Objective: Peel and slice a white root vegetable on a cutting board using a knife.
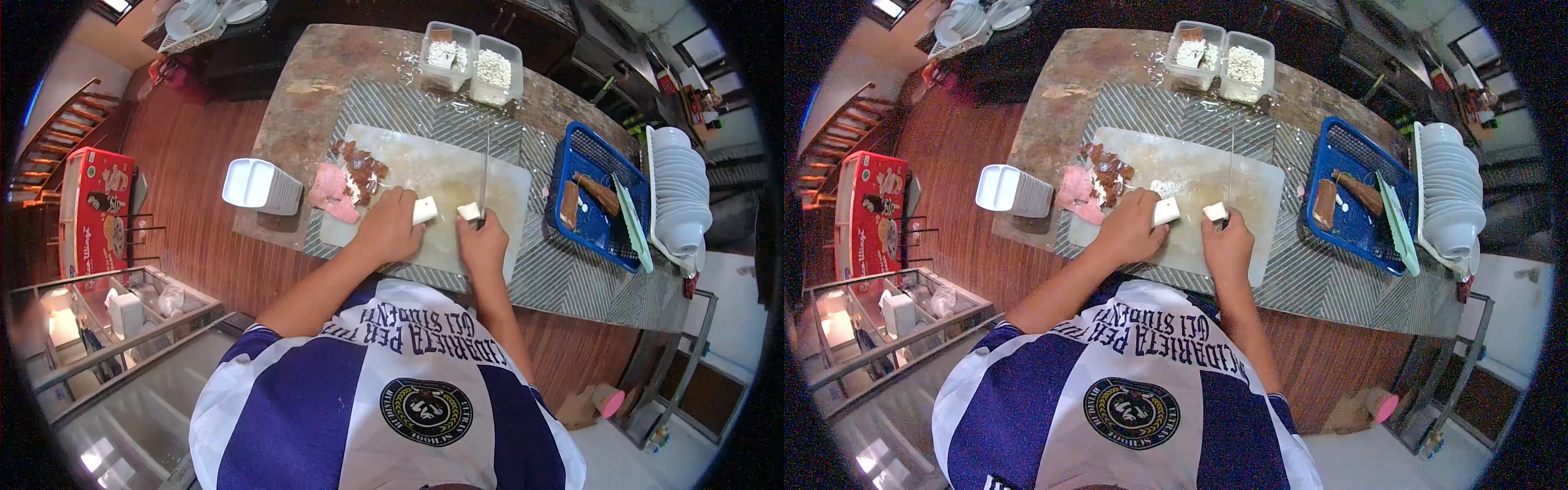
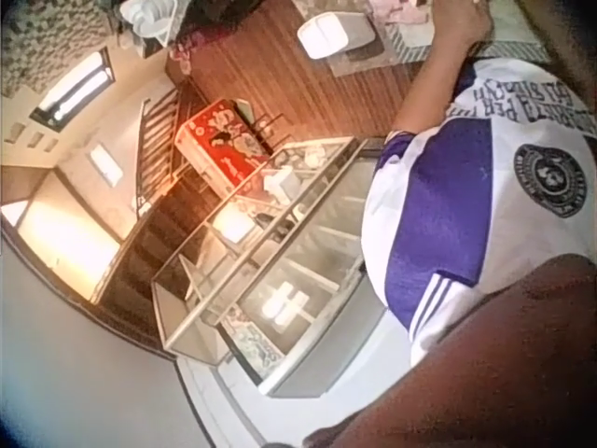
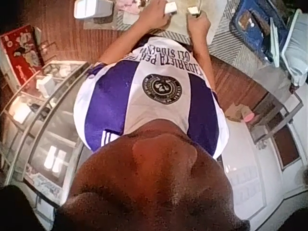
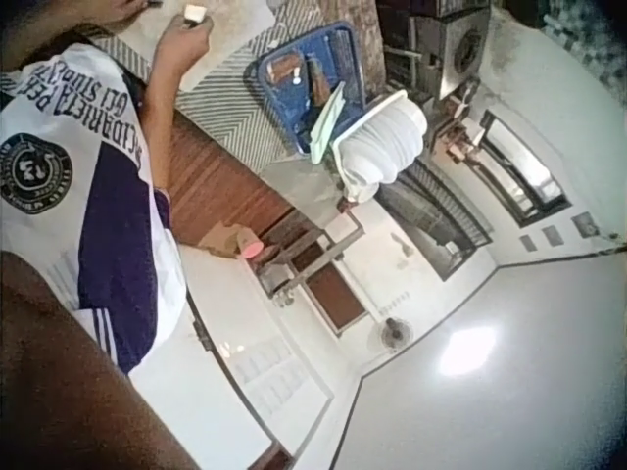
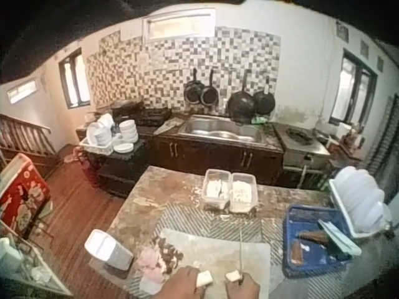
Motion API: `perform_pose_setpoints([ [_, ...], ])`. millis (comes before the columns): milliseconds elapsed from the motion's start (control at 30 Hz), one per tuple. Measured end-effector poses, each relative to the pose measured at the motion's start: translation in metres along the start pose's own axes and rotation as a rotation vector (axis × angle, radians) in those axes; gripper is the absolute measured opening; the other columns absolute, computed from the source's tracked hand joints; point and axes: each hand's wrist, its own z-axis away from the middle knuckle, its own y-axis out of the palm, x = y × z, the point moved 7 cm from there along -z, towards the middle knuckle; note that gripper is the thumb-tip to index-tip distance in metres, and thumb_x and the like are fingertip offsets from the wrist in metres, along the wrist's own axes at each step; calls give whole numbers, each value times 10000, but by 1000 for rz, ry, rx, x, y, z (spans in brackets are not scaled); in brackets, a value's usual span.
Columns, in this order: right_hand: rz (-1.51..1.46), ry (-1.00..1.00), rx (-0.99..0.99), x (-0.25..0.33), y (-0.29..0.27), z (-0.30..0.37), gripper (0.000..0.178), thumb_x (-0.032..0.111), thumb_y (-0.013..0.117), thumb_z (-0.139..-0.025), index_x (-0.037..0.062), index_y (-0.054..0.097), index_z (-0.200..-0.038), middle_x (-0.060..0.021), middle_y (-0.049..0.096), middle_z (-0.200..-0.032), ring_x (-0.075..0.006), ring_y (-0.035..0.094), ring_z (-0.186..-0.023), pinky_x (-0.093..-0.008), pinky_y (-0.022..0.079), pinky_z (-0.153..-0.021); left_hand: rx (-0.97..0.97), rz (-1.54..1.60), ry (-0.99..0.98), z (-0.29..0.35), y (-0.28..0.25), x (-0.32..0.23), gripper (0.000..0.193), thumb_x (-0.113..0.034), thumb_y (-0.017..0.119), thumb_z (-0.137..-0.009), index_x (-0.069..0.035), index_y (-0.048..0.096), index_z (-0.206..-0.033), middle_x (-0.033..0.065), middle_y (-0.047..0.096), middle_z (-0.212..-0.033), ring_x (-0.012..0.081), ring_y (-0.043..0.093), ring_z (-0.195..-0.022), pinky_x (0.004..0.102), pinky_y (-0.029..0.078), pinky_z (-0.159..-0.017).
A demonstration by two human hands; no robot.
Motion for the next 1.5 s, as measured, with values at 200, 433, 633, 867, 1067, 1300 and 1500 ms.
perform_pose_setpoints([
  [200,-16,-134,236,53,44,11,398,239,766,-832,-13,666,-1123,-247,725,-922,-409,720,-877,-452,568,-769,-76,0,-135,20,-30,20,488,-207,710,-733,-6,556,-1149,222,597,-1097,406,596,-1048,500,510,-889],
  [433,-43,-232,381,85,82,21,395,203,764,-823,-15,665,-1137,-246,722,-892,-399,723,-841,-449,569,-748,-144,-15,-252,44,-63,40,474,-212,712,-727,-1,566,-1126,211,603,-1084,410,602,-1029,505,512,-867],
  [633,-58,-276,396,85,93,21,407,200,767,-824,-3,658,-1159,-232,718,-859,-395,717,-786,-449,563,-722,-115,-35,-271,46,-69,40,437,-211,698,-713,0,573,-1075,218,619,-1053,409,611,-1010,508,525,-841],
  [867,-43,-238,353,69,50,21,574,247,696,-914,28,503,-1407,-258,686,-789,-393,714,-754,-448,551,-693,-103,43,-65,22,-54,11,430,-203,699,-718,-10,561,-1075,215,608,-1036,410,608,-995,503,512,-847],
  [1067,-144,-87,255,16,-13,35,467,264,447,-1071,121,410,-1515,-226,671,-756,-349,700,-702,-420,524,-662,-13,120,154,-6,-13,-36,384,-194,704,-725,0,538,-1012,226,589,-972,422,600,-947,515,507,-798],
  [1300,-203,-47,150,-6,-50,62,462,173,389,-1079,77,393,-1531,-130,582,-722,-247,616,-658,-378,516,-674,92,-28,331,-30,51,-69,358,-183,703,-738,14,546,-993,204,582,-962,388,588,-921,479,475,-800],
  [1500,-60,-126,183,1,-45,73,570,83,379,-1042,154,282,-1600,-308,642,-825,-473,643,-727,-492,484,-663,117,-165,218,-35,60,-66,353,-226,661,-779,3,554,-1025,199,568,-1033,365,553,-988,492,435,-838],
])
